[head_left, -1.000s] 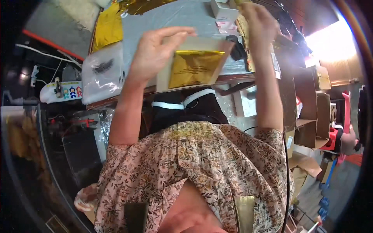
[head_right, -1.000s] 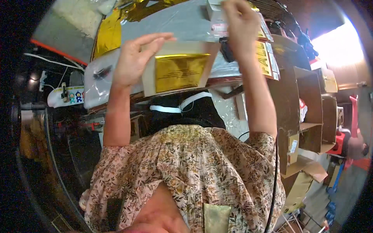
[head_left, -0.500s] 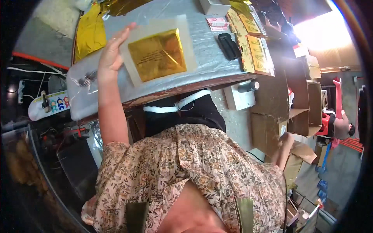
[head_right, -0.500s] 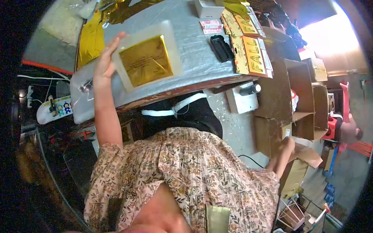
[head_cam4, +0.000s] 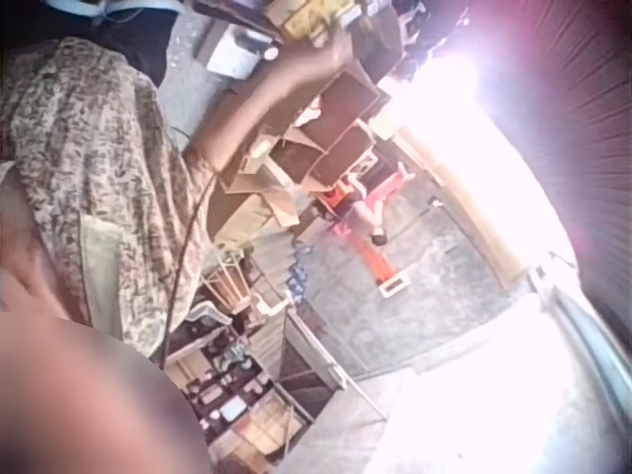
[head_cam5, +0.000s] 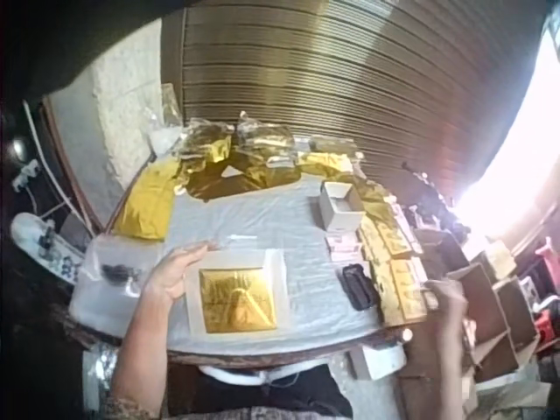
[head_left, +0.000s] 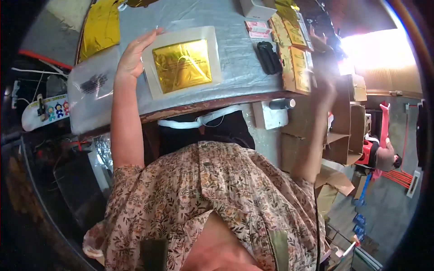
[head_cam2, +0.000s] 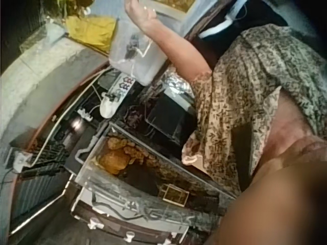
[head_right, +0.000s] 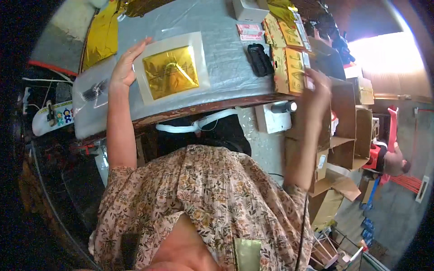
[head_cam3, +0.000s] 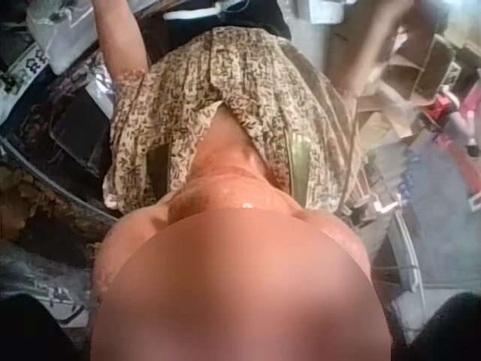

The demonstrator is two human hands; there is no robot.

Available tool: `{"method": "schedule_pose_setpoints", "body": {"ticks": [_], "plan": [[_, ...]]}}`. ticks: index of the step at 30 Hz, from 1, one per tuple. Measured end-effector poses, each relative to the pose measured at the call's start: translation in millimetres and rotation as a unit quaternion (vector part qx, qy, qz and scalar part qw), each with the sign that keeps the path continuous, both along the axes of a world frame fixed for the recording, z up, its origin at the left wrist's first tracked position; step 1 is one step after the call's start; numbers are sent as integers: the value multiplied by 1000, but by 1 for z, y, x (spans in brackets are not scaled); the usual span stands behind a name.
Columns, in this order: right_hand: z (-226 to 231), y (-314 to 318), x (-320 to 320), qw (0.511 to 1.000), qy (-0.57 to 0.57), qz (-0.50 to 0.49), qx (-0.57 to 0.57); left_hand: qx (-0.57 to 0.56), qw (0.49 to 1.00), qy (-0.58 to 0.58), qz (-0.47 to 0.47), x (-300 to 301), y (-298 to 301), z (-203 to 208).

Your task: The person folds gold foil balloons by hand, then organizes them into plastic sleeves and a cardboard box.

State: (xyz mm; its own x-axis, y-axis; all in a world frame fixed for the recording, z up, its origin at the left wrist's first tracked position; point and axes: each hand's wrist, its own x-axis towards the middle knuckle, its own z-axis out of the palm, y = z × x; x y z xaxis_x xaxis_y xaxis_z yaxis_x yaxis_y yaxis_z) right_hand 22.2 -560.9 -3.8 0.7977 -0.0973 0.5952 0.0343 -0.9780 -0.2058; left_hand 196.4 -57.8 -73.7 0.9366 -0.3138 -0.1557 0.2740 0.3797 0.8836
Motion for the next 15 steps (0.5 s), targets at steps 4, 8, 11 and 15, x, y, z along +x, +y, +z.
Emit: {"method": "schedule_pose_setpoints", "body": {"ticks": [4,8,11,15], "plan": [[-13,123,83,979,170,36,-108,10,1000,19,-1,-3,-8,-1],[-40,134,132,970,204,-18,-131,28,999,21,-20,1,-6,-4],[-41,129,143,973,214,19,-90,29,999,26,-27,-1,-7,-3],[-49,131,151,972,223,63,-42,37,999,13,-20,0,-8,-2]]}}
